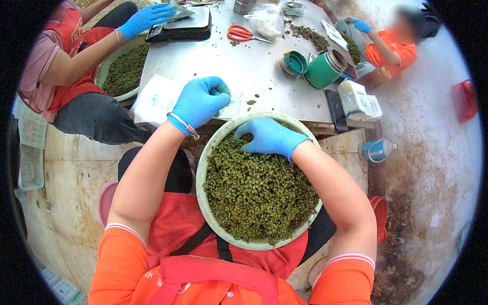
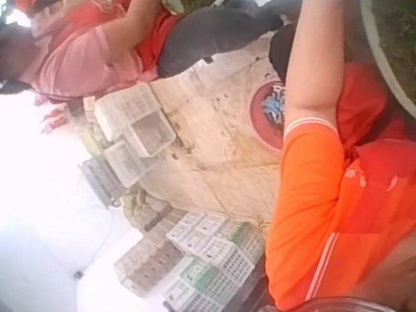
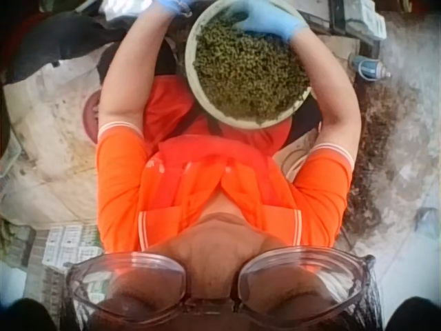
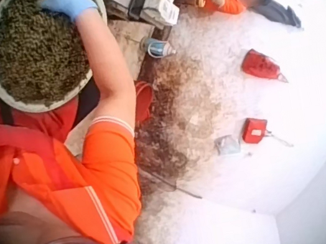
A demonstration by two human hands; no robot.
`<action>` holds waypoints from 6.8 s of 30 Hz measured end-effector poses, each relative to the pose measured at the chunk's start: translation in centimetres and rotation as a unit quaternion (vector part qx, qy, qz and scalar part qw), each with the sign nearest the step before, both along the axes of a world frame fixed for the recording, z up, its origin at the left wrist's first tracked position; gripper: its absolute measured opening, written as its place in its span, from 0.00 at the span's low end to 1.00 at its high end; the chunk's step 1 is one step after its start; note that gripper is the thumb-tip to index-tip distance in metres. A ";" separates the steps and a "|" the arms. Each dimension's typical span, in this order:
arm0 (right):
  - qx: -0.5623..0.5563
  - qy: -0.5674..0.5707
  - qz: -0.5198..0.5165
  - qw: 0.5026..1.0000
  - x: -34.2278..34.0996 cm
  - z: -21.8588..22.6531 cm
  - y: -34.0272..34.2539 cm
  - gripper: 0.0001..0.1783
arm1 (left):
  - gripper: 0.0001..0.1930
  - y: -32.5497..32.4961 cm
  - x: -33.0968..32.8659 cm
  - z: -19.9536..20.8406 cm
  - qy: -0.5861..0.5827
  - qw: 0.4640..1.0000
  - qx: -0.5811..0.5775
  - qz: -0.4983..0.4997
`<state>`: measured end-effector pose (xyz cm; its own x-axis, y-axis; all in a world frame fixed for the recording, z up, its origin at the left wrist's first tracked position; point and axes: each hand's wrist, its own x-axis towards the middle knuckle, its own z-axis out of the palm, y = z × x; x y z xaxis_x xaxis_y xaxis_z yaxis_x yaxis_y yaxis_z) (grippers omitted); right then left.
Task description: The person scoops dried green vegetables from a large bowl into small plastic bags by hand, then places the filled bags on the table. The process is repeated continuously throughout the clip.
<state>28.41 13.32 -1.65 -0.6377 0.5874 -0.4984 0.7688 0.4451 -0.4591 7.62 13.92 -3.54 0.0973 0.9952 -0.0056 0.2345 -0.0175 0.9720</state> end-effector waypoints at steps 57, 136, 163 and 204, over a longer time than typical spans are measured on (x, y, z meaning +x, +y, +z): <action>0.201 0.184 -0.391 0.879 6.2 1.9 -4.3 0.24 | 0.08 -4.6 10.0 -1.6 0.008 0.970 0.238 -0.037; 0.243 0.348 -0.343 0.838 7.4 4.0 -4.6 0.11 | 0.21 -8.1 9.6 4.8 -0.058 0.950 0.292 -0.092; 0.380 -0.002 -0.085 0.921 6.2 10.0 -3.6 0.12 | 0.26 -2.4 6.4 2.5 0.108 0.958 0.205 -0.171; 0.503 0.262 -0.147 0.811 4.5 9.6 -2.1 0.16 | 0.10 1.2 3.6 0.3 -0.086 0.976 0.198 0.034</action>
<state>32.90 11.21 7.91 -0.3666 0.6930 0.6208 0.7256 0.6306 -0.2754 11.23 15.13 -3.24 -0.0023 0.9203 0.3912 0.0828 -0.3897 0.9172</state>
